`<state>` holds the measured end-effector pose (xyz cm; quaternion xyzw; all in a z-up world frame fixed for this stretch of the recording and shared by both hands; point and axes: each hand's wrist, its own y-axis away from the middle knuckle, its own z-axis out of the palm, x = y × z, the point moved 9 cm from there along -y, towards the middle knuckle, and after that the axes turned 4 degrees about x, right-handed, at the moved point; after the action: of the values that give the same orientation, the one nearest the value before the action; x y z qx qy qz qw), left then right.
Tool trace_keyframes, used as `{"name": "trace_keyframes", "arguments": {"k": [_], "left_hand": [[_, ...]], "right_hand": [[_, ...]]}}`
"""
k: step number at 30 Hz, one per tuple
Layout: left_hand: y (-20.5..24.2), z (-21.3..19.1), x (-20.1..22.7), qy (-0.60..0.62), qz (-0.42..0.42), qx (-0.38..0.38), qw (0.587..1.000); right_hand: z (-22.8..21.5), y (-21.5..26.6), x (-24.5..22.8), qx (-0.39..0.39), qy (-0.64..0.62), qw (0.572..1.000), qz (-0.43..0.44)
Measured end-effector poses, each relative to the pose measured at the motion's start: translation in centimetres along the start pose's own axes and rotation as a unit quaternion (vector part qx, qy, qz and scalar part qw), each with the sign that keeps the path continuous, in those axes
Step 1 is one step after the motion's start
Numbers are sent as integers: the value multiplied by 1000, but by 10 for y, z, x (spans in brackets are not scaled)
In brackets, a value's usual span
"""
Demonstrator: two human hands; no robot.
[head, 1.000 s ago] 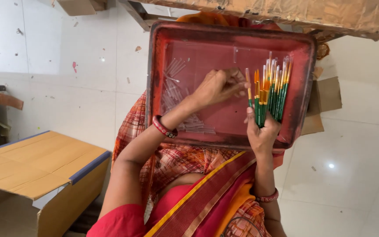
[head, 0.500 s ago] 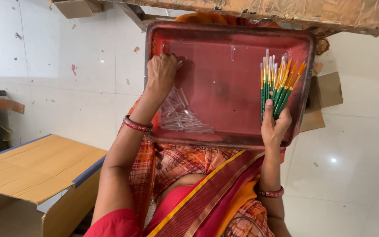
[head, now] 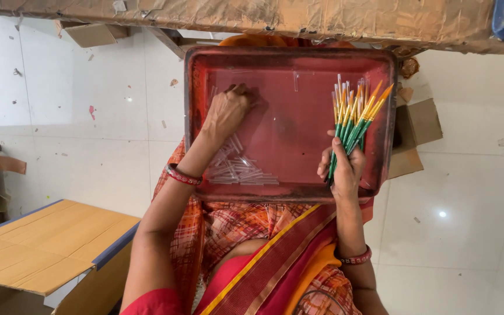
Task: The person sits with a red tray on their lap and repeatedly picks up small paintbrushes and clear plastic sleeves. They insert each brush into a sleeve and place the packaged brush into a blue crate on the table. The process is repeated for multiple brushes.
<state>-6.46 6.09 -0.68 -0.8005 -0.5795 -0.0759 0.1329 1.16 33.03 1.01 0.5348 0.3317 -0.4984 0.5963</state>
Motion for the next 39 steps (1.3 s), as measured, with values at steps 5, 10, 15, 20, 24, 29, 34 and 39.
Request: {"name": "trace_keyframes", "arguments": {"k": [5, 10, 15, 20, 24, 29, 34, 39], "left_hand": [[-23, -43, 48, 265, 4, 33, 964], [-36, -27, 75, 588, -68, -80, 802], [-44, -49, 89, 734, -26, -88, 672], [-45, -59, 91, 754, -30, -75, 652], [-39, -44, 107, 739, -60, -100, 664], [-34, -4, 107, 660, -94, -102, 738], [-26, 20, 107, 460, -76, -83, 881], [-27, 15, 110, 406, 23, -30, 913]], "right_hand": [[12, 8, -9, -30, 13, 999, -23], [10, 19, -8, -65, 28, 995, -75], [1, 21, -2, -74, 18, 990, -116], [-1, 21, -3, -79, 15, 988, -134], [4, 20, -7, -60, 28, 992, -105], [1, 14, -15, -8, 151, 979, -138], [-15, 17, -44, 63, 415, 858, -295], [-30, 12, -53, 71, 312, 920, -227]]}}
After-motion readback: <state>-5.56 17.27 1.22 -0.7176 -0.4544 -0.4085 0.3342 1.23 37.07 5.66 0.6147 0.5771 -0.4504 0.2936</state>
